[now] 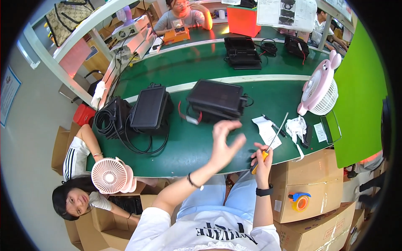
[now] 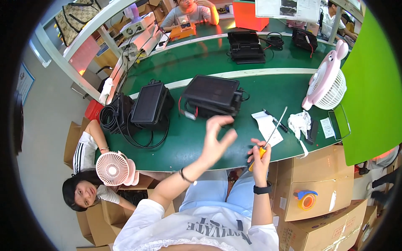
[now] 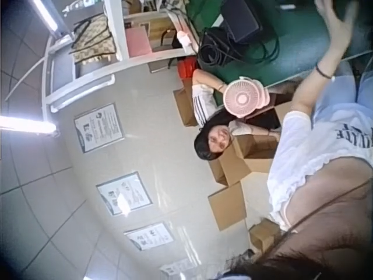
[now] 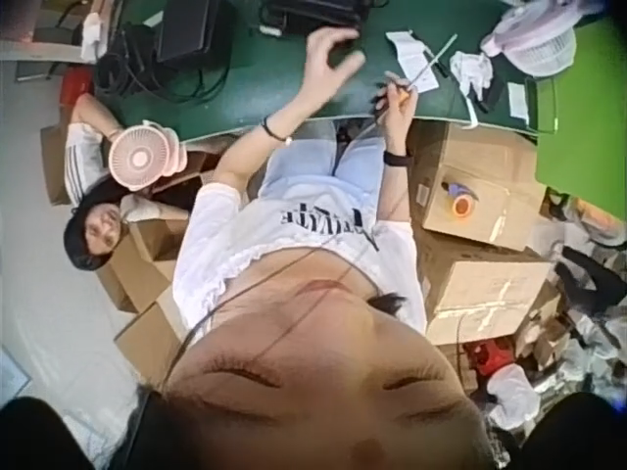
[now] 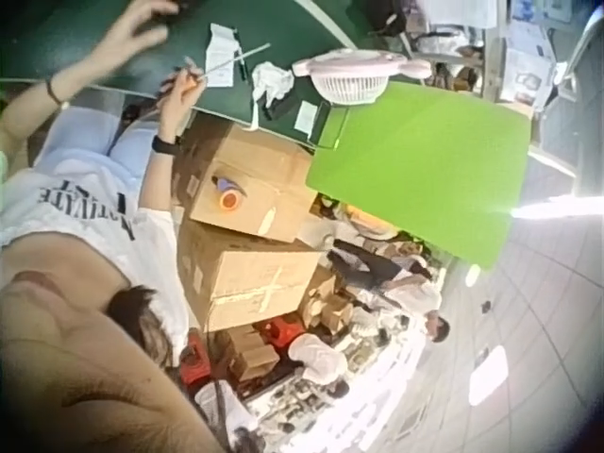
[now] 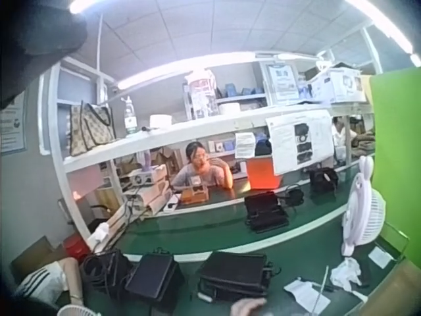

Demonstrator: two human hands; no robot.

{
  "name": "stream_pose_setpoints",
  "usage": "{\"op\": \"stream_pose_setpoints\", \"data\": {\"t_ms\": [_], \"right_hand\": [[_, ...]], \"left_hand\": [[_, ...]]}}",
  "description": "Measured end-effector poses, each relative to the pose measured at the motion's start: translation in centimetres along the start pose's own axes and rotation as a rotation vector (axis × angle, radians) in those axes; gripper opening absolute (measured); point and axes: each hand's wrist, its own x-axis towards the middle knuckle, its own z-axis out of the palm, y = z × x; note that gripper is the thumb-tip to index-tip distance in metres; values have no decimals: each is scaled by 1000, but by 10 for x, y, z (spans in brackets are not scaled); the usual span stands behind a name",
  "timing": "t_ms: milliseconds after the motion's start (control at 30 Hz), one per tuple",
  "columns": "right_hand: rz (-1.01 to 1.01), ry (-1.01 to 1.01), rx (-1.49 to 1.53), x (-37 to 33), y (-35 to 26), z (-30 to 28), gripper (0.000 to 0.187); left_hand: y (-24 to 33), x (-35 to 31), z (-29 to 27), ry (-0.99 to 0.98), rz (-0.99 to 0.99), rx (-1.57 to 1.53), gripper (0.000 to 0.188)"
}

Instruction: Assembling components of a solar power system into a black plastic casing using a screwdriver.

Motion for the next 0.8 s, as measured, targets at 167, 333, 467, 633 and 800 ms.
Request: {"op": "stream_pose_setpoints", "data": {"t_ms": [167,333,467,633,800], "right_hand": [[-26,5,-10,2,-1,7,11],[-2,17,-30,-1,2,8,11],[-14,14,-78,-2,0,8,13],[0,48,-77,-16,-7,11,17],[-116,-10,-157,-22,-17,21,23]], "left_hand": [[23,2,-49,41,470,516,40],[-13,47,-104,-308,276,835,72],[-22,49,-111,-249,471,855,64],[13,40,-111,-124,546,663,56],[22,46,-115,-54,200,347,58]]}}
